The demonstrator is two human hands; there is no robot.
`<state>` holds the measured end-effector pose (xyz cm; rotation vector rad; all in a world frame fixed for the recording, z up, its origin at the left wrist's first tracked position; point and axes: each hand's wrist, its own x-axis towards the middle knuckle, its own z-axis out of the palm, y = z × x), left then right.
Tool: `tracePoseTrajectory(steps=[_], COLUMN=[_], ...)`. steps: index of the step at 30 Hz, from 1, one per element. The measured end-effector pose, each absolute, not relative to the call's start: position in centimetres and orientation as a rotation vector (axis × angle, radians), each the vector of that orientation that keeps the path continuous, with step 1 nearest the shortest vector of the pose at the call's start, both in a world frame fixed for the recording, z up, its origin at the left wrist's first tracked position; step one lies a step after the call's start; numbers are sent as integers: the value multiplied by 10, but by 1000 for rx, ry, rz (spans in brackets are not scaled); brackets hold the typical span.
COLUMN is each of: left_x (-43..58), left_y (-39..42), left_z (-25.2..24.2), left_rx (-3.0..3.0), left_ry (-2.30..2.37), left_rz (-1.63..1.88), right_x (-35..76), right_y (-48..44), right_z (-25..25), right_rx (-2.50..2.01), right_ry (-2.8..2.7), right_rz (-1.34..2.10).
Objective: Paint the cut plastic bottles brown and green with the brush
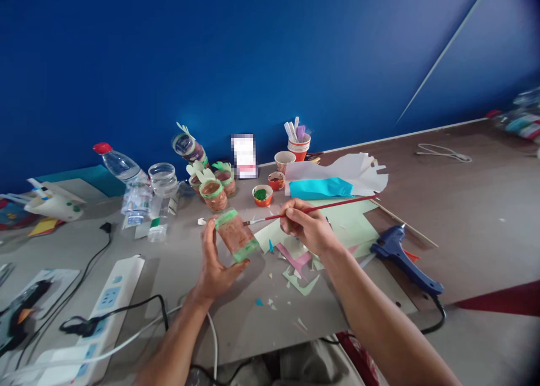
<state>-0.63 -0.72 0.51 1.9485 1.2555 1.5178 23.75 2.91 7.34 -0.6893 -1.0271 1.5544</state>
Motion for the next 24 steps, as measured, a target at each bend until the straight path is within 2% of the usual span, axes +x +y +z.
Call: tracePoseTrajectory(steps=[5,11,16,24], left_x=[-2,-2,-4,-5], left_y=[-10,-8,-9,-9], left_z=[16,33,32,31], left_rx=[1687,1316,1314,1274], left_ry=[1012,970,927,960], left_rz=[1495,1523,1457,1451], right_x=[241,244,238,239], right_y=[30,31,28,31], right_z=[75,72,70,72], right_rx=[-711,-602,-562,-677], right_ry=[-987,-930,-987,-979], right_rz=[1603,1619,1686,1583])
